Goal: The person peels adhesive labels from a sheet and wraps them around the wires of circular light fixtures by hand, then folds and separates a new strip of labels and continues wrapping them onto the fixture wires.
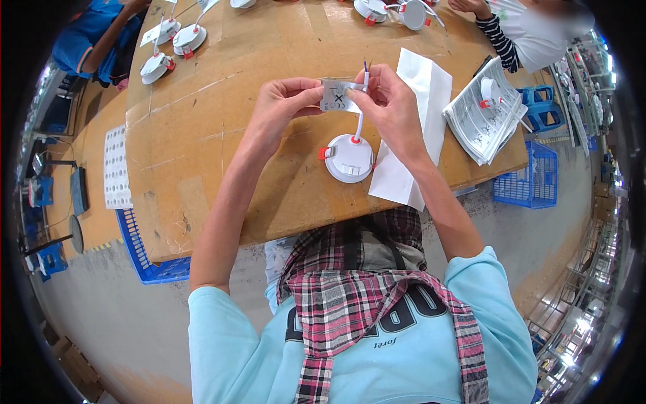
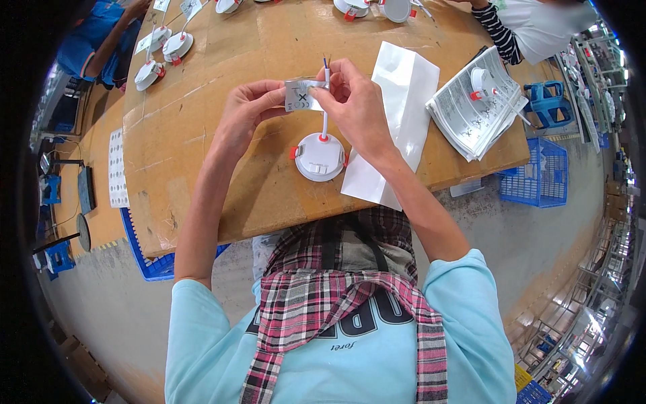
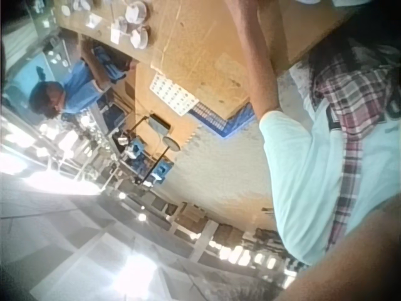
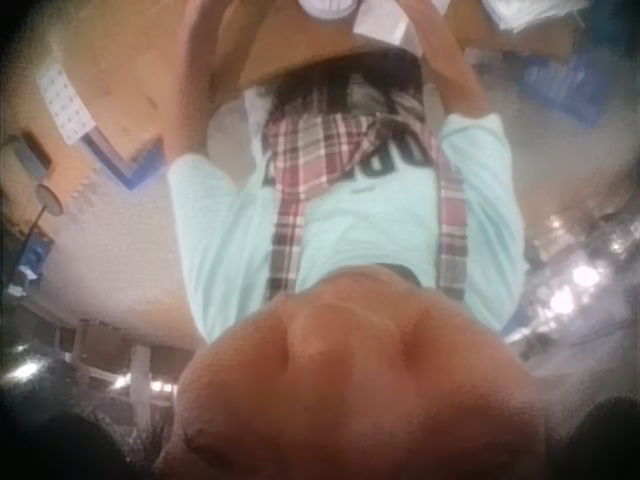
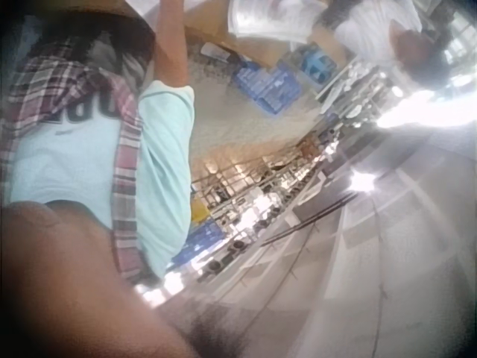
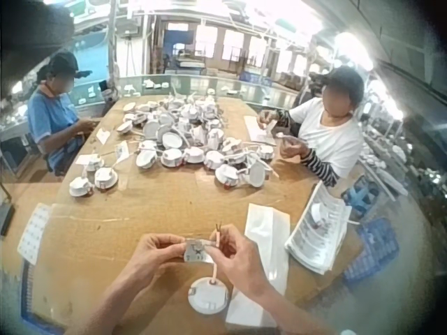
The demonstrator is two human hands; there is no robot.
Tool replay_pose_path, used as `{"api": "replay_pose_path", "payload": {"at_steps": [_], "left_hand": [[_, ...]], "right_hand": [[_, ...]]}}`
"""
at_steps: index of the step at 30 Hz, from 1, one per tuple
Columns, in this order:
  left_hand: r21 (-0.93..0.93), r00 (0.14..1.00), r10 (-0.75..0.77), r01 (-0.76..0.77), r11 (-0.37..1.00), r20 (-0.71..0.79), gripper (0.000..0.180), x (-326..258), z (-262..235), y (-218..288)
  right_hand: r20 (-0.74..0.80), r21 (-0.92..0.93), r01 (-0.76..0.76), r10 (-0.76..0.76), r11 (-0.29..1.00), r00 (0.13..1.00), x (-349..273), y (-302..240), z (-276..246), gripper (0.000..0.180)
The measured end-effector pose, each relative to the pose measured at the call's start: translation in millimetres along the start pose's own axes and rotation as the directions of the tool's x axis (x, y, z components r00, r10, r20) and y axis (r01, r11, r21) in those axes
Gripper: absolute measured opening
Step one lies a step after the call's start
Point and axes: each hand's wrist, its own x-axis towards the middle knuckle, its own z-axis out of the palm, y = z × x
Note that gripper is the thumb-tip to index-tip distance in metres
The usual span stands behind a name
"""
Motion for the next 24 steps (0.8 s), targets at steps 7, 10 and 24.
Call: {"api": "replay_pose_path", "payload": {"at_steps": [7, 10, 24], "left_hand": [[-0.013, 1.0, -0.028, 0.028, 1.0, 0.011, 0.022, 0.4, 0.1, 1.5], [-0.013, 0.999, -0.041, 0.041, 0.999, 0.007, 0.022, 0.8, 1.7, 2.6], [-0.041, 1.0, -0.025, 0.026, 0.999, 0.002, 0.021, 0.3, 0.6, 2.9]], "right_hand": [[-0.005, -0.021, -0.005, 0.004, 1.0, 1.0, -0.7, -0.8, -0.7, 0.016], [-0.006, -0.025, -0.006, 0.006, 1.0, 1.0, -0.7, 0.1, -1.1, 0.016], [-0.034, 0.046, -0.03, 0.032, 0.998, 0.999, -1.3, -0.4, 2.6, 0.022]]}}
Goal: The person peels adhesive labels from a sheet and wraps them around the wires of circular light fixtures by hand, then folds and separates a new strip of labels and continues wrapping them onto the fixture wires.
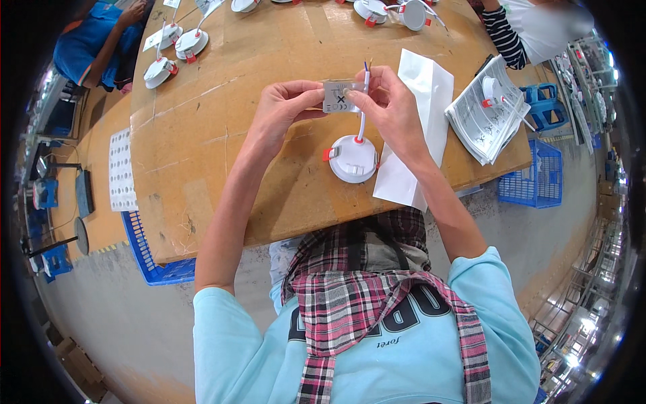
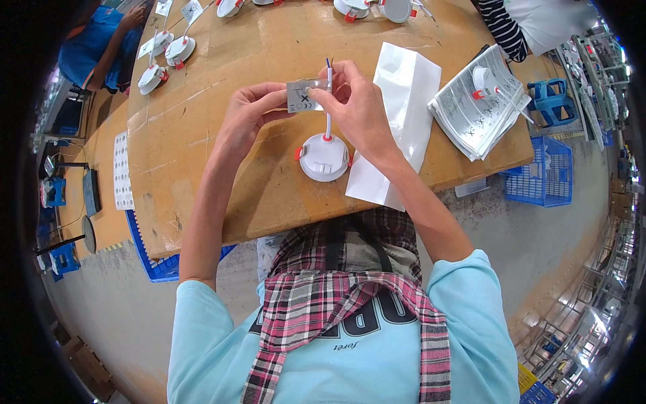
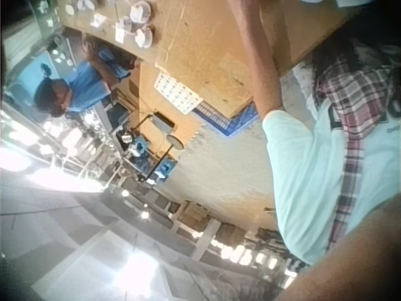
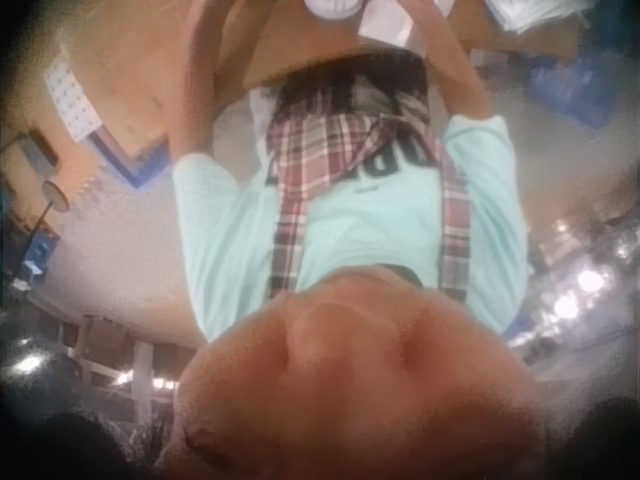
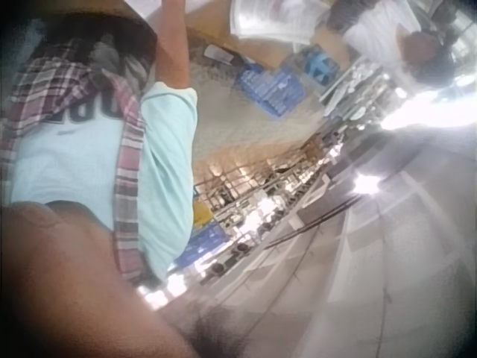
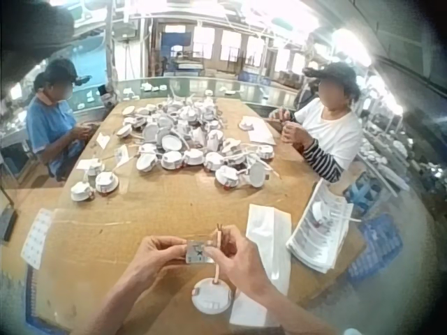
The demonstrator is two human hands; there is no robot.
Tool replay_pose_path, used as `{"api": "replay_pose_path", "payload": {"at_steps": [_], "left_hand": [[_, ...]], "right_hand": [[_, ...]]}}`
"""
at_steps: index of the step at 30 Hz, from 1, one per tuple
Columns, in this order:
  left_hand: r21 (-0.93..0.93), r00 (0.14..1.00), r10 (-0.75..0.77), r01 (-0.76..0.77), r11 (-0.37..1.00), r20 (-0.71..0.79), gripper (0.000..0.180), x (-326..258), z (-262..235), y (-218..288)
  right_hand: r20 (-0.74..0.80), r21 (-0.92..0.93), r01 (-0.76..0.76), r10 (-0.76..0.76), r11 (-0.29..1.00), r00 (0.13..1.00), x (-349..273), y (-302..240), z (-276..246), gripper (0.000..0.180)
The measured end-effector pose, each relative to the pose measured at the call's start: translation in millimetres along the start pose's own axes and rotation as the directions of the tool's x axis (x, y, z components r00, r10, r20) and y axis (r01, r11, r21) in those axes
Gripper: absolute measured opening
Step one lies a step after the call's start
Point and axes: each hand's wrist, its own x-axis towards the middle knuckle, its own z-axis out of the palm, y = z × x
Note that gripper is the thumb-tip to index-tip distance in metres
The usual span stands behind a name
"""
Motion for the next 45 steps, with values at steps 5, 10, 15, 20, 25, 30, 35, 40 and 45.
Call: {"api": "replay_pose_path", "payload": {"at_steps": [5, 10, 15, 20, 25, 30, 35, 40, 45], "left_hand": [[-0.023, 0.999, 0.031, -0.032, 0.999, -0.039, 0.02, -1, 1, -2], [0.145, 0.99, 0.128, -0.119, 0.982, -0.052, 0.019, -8, 16, 8], [0.237, 0.983, 0.185, -0.182, 0.954, 0.011, 0.018, -15, 25, 19], [0.247, 0.984, 0.175, -0.175, 0.953, 0.02, 0.016, -18, 32, 22], [0.385, 0.978, 0.21, -0.2, 0.901, 0.015, 0.012, -19, 38, 25], [0.362, 0.966, 0.26, -0.246, 0.899, 0.01, 0.014, -19, 43, 26], [0.378, 0.957, 0.287, -0.278, 0.883, 0.034, 0.014, -18, 43, 25], [0.455, 0.978, 0.199, -0.151, 0.878, -0.059, 0.013, -23, 51, 32], [0.472, 0.957, 0.281, -0.217, 0.855, -0.069, 0.014, -19, 48, 28]], "right_hand": [[-0.25, -0.404, 0.302, -0.422, 0.864, 0.871, -2, -12, -7, 0.027], [0.047, -0.435, 0.289, -0.299, 0.853, 0.953, -9, -32, -7, 0.032], [0.121, -0.269, 0.117, -0.087, 0.956, 0.989, -7, -34, -9, 0.041], [0.172, -0.247, 0.131, -0.09, 0.96, 0.981, -8, -35, -16, 0.042], [0.183, -0.265, 0.163, -0.116, 0.95, 0.976, -9, -37, -20, 0.043], [0.249, -0.148, -0.013, 0.05, 0.989, 0.967, -7, -38, -25, 0.036], [0.219, -0.123, 0.077, -0.049, 0.989, 0.975, -8, -28, -26, 0.028], [0.209, -0.19, 0.058, -0.017, 0.98, 0.978, -11, -36, -29, 0.023], [0.22, -0.419, 0.235, -0.153, 0.877, 0.963, -15, -42, -27, 0.016]]}}
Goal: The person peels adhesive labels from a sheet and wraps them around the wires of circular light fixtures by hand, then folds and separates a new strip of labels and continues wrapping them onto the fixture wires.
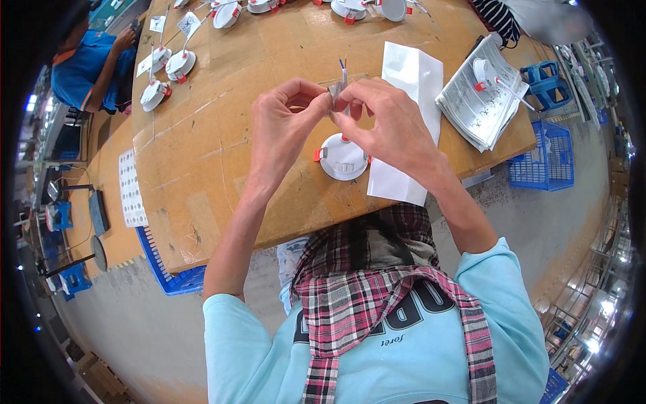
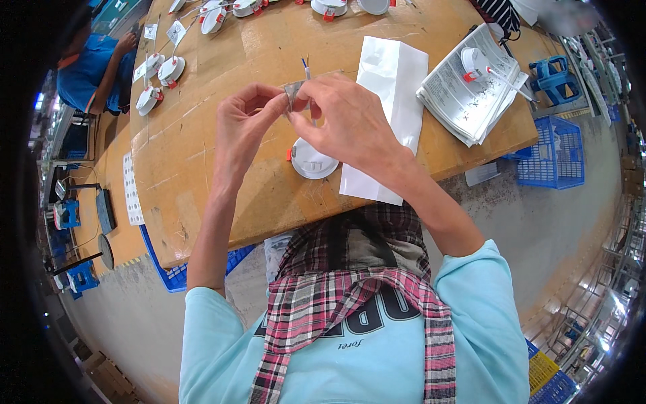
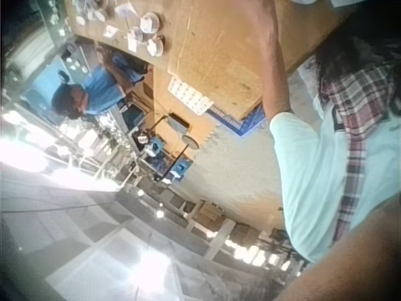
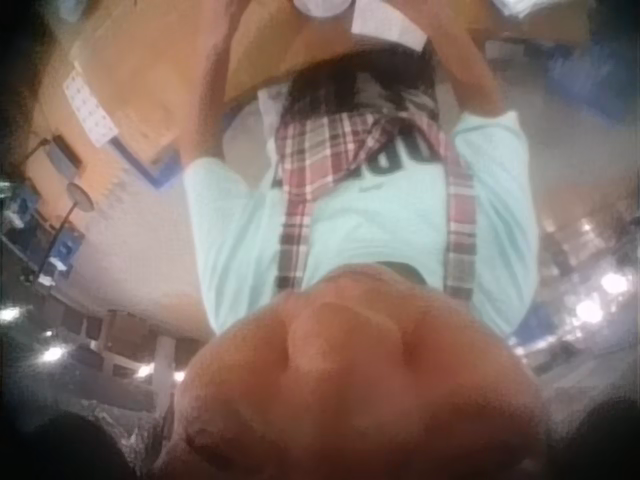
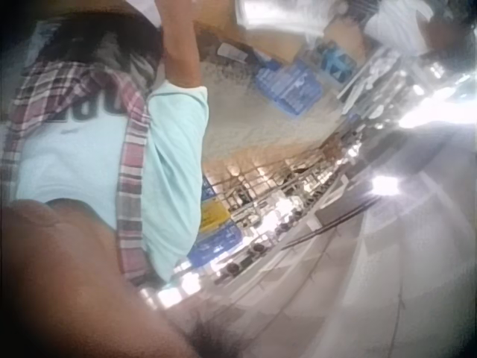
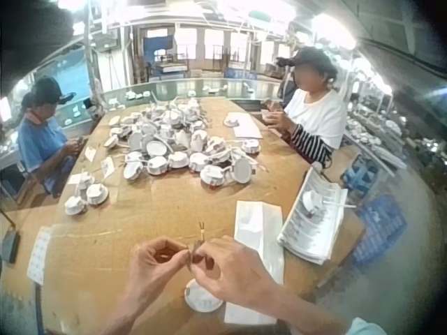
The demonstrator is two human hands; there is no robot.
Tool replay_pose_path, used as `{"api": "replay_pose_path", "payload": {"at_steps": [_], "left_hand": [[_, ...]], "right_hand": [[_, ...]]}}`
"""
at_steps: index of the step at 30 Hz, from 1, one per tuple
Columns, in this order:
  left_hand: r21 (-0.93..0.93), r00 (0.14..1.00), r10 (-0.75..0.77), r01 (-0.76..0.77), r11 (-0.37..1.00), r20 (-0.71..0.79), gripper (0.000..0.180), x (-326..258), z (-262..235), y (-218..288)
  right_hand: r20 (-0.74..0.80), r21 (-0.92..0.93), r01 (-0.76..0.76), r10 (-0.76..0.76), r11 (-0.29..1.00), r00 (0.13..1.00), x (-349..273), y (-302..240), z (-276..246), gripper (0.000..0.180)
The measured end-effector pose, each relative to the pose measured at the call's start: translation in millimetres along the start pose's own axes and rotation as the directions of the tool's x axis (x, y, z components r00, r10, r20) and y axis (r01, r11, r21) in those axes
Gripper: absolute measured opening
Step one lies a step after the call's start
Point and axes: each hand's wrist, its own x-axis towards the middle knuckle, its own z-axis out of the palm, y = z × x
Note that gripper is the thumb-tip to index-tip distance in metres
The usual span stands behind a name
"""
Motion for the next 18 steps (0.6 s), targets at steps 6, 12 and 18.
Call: {"api": "replay_pose_path", "payload": {"at_steps": [6, 12, 18], "left_hand": [[0.014, 1.0, -0.028, 0.028, 1.0, 0.003, 0.014, -1, 5, 2], [-0.045, 1.0, -0.026, 0.026, 0.999, 0.003, 0.013, -1, -1, -2], [-0.188, 0.994, -0.09, 0.101, 0.977, 0.068, 0.017, 7, -19, -20]], "right_hand": [[-0.126, -0.174, 0.066, -0.089, 0.983, 0.988, -2, -2, 7, 0.013], [-0.05, -0.16, 0.059, -0.067, 0.985, 0.996, -3, -5, 4, 0.017], [-0.296, 0.183, -0.03, 0.084, 0.983, 0.951, 10, 30, 6, 0.033]]}}
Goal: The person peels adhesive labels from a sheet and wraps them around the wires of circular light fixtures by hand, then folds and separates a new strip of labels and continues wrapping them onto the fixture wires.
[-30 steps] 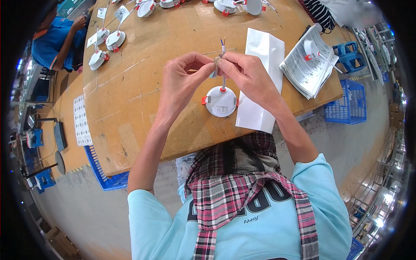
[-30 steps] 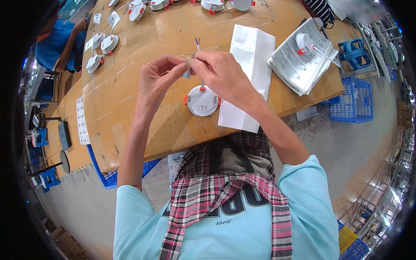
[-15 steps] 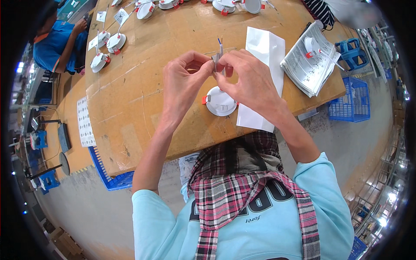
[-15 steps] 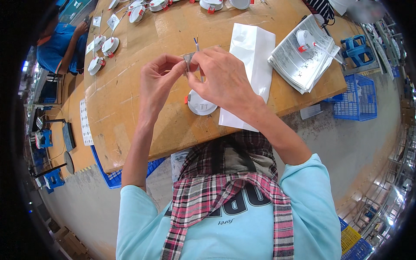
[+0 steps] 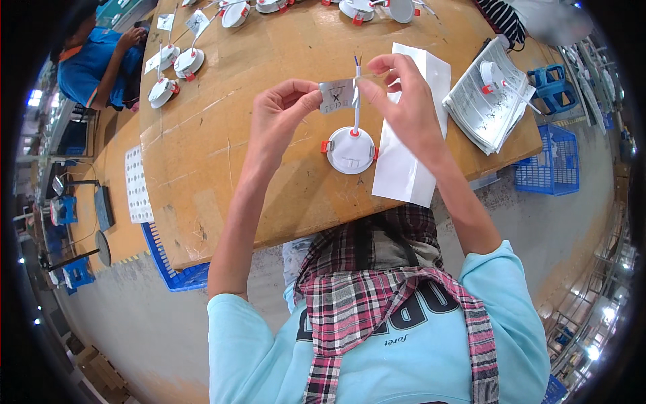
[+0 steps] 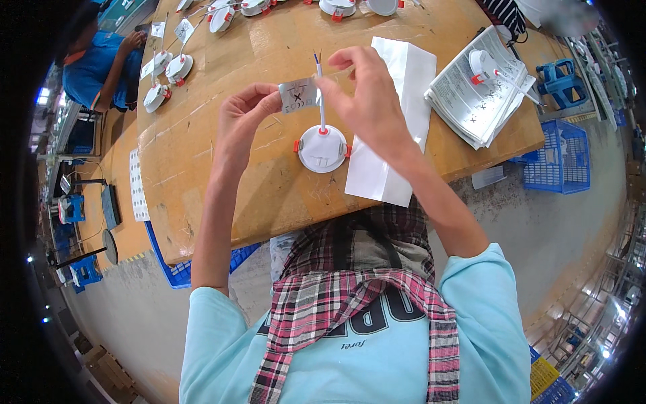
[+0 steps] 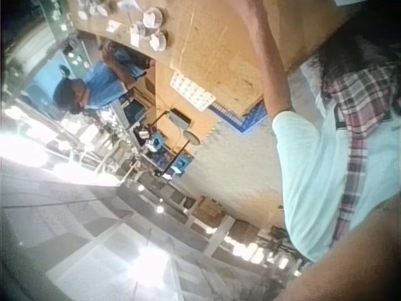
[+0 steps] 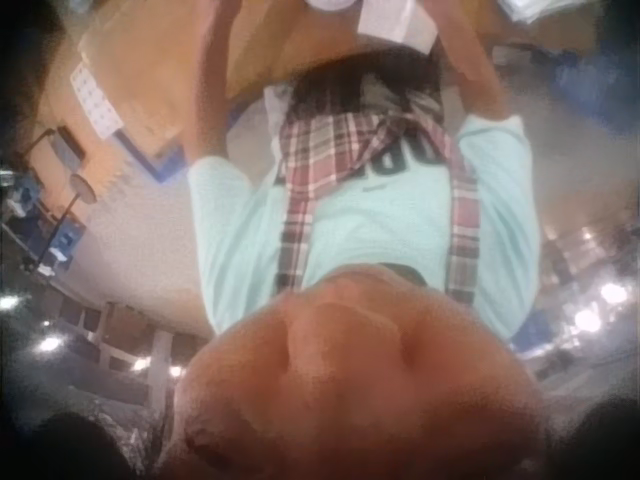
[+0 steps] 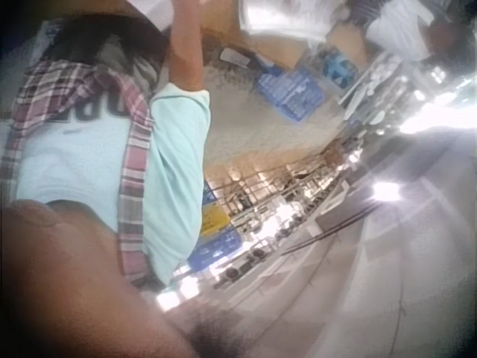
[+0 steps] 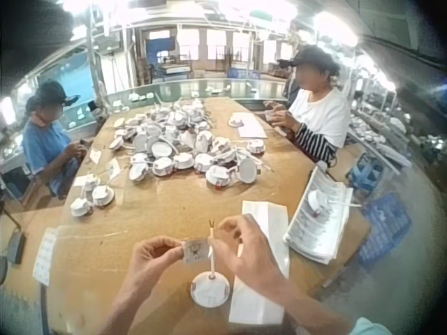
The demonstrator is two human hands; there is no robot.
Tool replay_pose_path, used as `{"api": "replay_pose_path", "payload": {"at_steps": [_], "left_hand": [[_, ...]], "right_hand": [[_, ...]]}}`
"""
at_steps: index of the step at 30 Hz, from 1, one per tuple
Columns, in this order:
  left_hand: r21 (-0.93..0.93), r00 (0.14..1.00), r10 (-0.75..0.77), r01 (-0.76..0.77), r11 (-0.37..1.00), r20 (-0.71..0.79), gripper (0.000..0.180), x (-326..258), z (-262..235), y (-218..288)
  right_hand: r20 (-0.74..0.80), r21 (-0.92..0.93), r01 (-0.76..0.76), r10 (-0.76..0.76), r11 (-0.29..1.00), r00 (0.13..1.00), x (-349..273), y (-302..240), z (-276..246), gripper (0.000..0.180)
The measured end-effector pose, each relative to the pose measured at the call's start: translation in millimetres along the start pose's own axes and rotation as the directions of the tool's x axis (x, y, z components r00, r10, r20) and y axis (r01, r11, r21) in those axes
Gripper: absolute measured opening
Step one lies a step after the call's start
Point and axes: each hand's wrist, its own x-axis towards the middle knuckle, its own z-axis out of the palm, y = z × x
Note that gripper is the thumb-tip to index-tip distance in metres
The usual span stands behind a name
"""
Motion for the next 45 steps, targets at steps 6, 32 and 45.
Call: {"api": "replay_pose_path", "payload": {"at_steps": [6, 32, 45], "left_hand": [[-0.055, 0.999, 0.014, -0.012, 0.998, 0.029, 0.02, 10, -10, -14], [-0.1, 0.998, 0.027, -0.032, 0.994, -0.058, 0.017, 10, -7, -24], [0.456, 0.9, 0.387, -0.265, 0.85, -0.199, 0.01, -7, 21, 10]], "right_hand": [[0.393, 0.42, -0.434, 0.271, 0.797, 0.879, 17, 22, 20, 0.043], [0.358, 0.337, -0.311, 0.185, 0.889, 0.915, 14, 4, 22, 0.025], [0.098, -0.273, 0.266, -0.248, 0.924, 0.964, 5, -34, 15, 0.011]]}}
